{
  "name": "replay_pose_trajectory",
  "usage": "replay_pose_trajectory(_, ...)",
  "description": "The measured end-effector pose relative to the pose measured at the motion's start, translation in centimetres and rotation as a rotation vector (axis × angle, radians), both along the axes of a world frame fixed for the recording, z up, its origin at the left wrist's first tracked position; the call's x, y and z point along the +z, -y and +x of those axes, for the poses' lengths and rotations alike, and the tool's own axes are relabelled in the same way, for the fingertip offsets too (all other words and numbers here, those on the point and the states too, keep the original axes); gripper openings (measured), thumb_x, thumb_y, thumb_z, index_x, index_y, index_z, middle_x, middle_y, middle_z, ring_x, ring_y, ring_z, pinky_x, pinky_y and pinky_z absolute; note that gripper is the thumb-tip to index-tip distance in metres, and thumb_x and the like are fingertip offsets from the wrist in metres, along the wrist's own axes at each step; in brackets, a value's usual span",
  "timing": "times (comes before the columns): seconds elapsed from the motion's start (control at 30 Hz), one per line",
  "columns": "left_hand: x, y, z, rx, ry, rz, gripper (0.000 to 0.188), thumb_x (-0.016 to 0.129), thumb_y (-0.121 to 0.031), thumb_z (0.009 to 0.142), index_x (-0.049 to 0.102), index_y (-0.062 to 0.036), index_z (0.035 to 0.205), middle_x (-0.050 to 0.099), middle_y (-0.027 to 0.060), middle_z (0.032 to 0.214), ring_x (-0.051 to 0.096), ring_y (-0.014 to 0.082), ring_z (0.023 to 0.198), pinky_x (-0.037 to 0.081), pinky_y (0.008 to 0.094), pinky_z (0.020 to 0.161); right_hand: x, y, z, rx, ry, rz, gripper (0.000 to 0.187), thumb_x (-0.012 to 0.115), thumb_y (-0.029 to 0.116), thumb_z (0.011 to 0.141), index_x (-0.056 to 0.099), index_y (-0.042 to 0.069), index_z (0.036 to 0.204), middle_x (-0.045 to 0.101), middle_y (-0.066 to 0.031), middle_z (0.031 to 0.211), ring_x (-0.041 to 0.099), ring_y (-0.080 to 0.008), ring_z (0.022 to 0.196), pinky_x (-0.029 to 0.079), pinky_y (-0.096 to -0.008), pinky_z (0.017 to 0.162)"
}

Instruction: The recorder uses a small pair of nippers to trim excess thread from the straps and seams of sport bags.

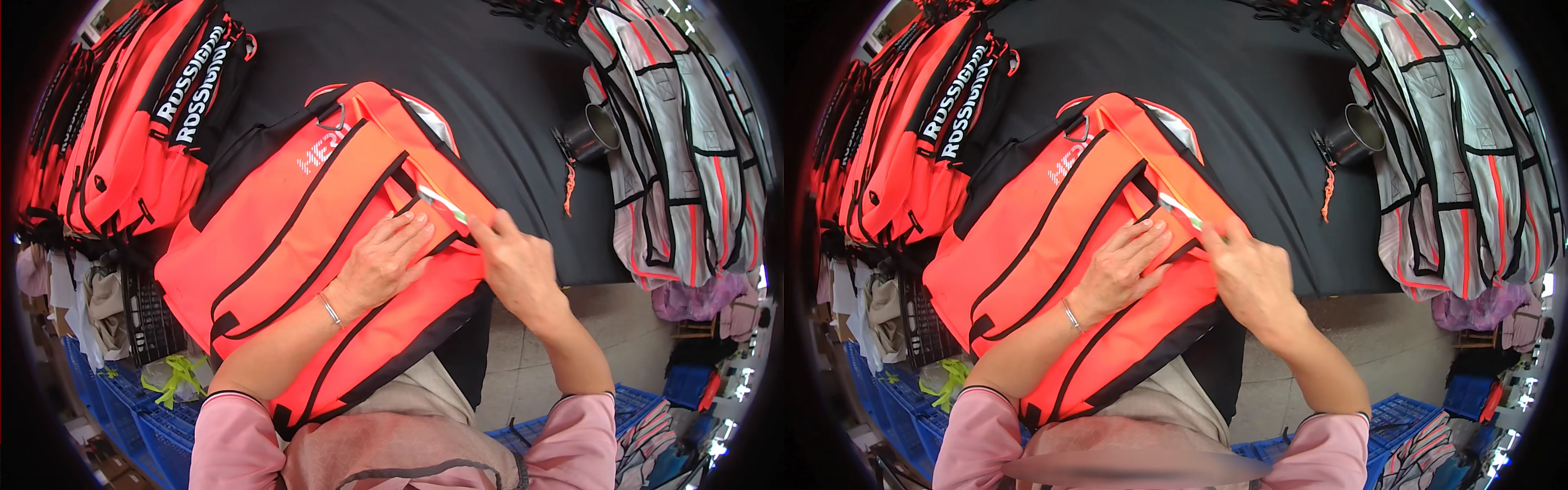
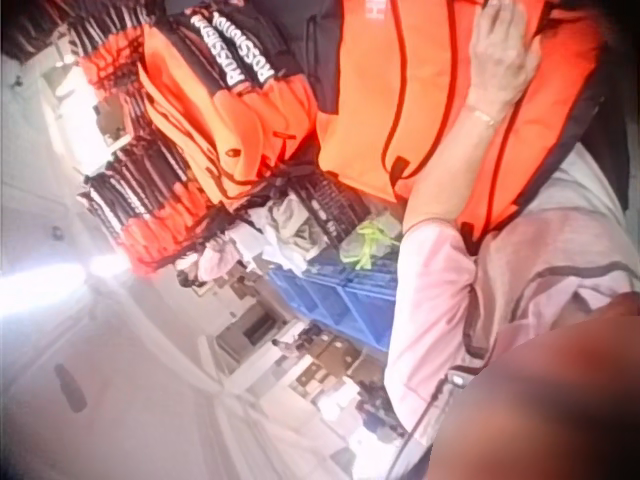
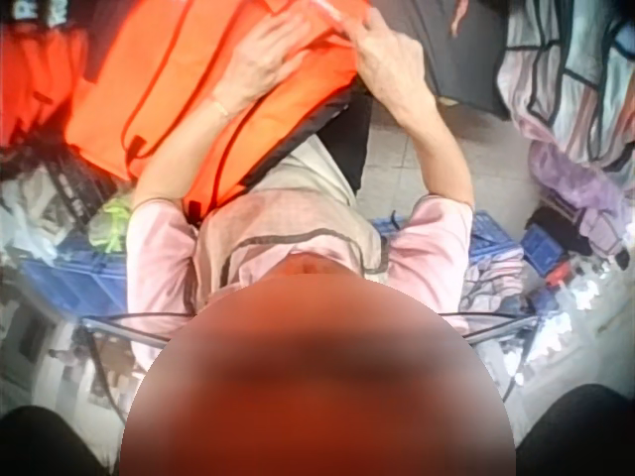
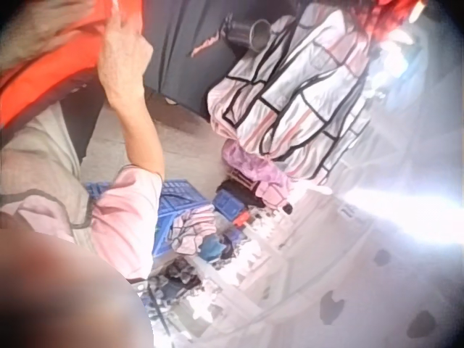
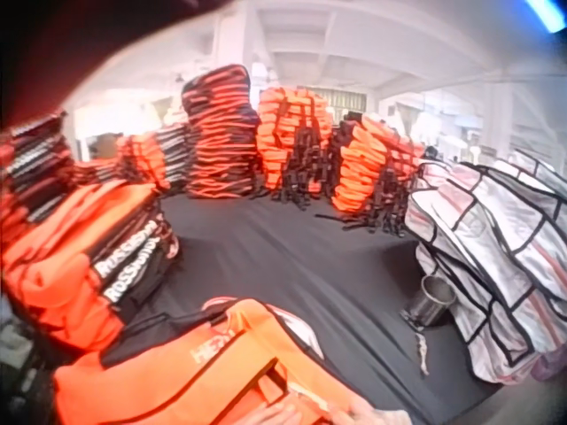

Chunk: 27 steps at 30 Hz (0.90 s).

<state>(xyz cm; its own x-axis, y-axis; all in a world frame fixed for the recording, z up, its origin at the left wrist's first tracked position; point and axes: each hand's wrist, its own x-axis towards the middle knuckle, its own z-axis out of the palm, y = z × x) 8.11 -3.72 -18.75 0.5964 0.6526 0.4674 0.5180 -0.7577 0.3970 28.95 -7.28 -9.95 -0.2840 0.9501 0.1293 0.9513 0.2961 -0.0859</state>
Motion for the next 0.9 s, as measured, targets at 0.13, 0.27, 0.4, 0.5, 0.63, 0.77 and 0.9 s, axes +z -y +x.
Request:
replay_pose_trajectory(0.13, -0.1, -0.1, 0.0, -0.016, 0.038, 0.007, 0.051, 0.078, -0.015, 0.076, 0.063, -0.0028, 0.123, 0.063, 0.0119, 0.125, 0.058, 0.0297, 0.116, 0.048, 0.0395, 0.102, -0.1, -2.1, -0.7, 0.153, 0.064, -0.031, 0.015, 0.061, 0.004, 0.080, 0.060, -0.001, 0.094, 0.059, -0.0148, 0.088, 0.066, -0.0298, 0.059, 0.053, -0.0393, 0.052)
replay_pose_trajectory(0.27, -0.3, 0.2, -0.4, 0.007, 0.059, 0.004, 0.049, 0.078, -0.015, 0.076, 0.064, -0.0024, 0.121, 0.063, 0.0121, 0.124, 0.059, 0.0305, 0.115, 0.049, 0.0398, 0.100, 2.3, -0.5, 0.3, 0.127, 0.126, -0.173, 0.016, 0.061, 0.003, 0.079, 0.060, -0.002, 0.094, 0.060, -0.0156, 0.088, 0.066, -0.0310, 0.059, 0.053, -0.0395, 0.053)
replay_pose_trajectory(0.4, -0.4, -0.1, 0.1, -0.007, 0.075, 0.012, 0.049, 0.078, -0.015, 0.076, 0.063, -0.0029, 0.121, 0.063, 0.0118, 0.124, 0.059, 0.0302, 0.115, 0.050, 0.0398, 0.099, 0.6, -1.3, -0.4, 0.130, 0.139, -0.081, 0.016, 0.060, 0.004, 0.080, 0.060, -0.003, 0.094, 0.060, -0.0155, 0.088, 0.066, -0.0327, 0.060, 0.053, -0.0403, 0.054)
replay_pose_trajectory(0.5, -0.6, -0.2, 0.0, -0.012, 0.069, -0.008, 0.050, 0.077, -0.015, 0.076, 0.063, -0.0034, 0.122, 0.063, 0.0115, 0.124, 0.059, 0.0304, 0.115, 0.050, 0.0386, 0.098, 0.7, -0.8, 1.1, 0.155, 0.122, -0.109, 0.028, 0.055, 0.002, 0.080, 0.058, 0.002, 0.108, 0.057, -0.0151, 0.092, 0.063, -0.0355, 0.061, 0.051, -0.0440, 0.054)
replay_pose_trajectory(0.63, -0.1, -0.1, -0.3, 0.005, 0.057, -0.005, 0.049, 0.076, -0.014, 0.076, 0.063, -0.0039, 0.122, 0.064, 0.0109, 0.124, 0.059, 0.0304, 0.116, 0.051, 0.0373, 0.097, 5.3, 3.1, 3.2, 0.190, 0.172, -0.273, 0.031, 0.058, 0.002, 0.080, 0.059, 0.002, 0.111, 0.053, -0.0113, 0.088, 0.061, -0.0328, 0.060, 0.046, -0.0436, 0.051)
replay_pose_trajectory(0.77, -0.3, -0.1, -0.1, -0.002, 0.035, 0.000, 0.049, 0.075, -0.013, 0.076, 0.063, -0.0042, 0.122, 0.064, 0.0103, 0.125, 0.058, 0.0302, 0.116, 0.052, 0.0372, 0.095, 6.5, 4.0, 3.8, 0.211, 0.243, -0.308, 0.022, 0.059, 0.004, 0.080, 0.060, -0.001, 0.101, 0.055, -0.0103, 0.090, 0.062, -0.0289, 0.059, 0.048, -0.0393, 0.051)
replay_pose_trajectory(0.9, -0.3, -0.1, 0.3, -0.006, 0.042, 0.027, 0.048, 0.075, -0.013, 0.076, 0.063, -0.0044, 0.122, 0.064, 0.0106, 0.124, 0.059, 0.0308, 0.114, 0.052, 0.0373, 0.094, 5.6, 3.9, 3.6, 0.186, 0.260, -0.233, 0.025, 0.060, 0.005, 0.081, 0.060, -0.001, 0.105, 0.054, -0.0091, 0.090, 0.062, -0.0263, 0.060, 0.048, -0.0380, 0.050)
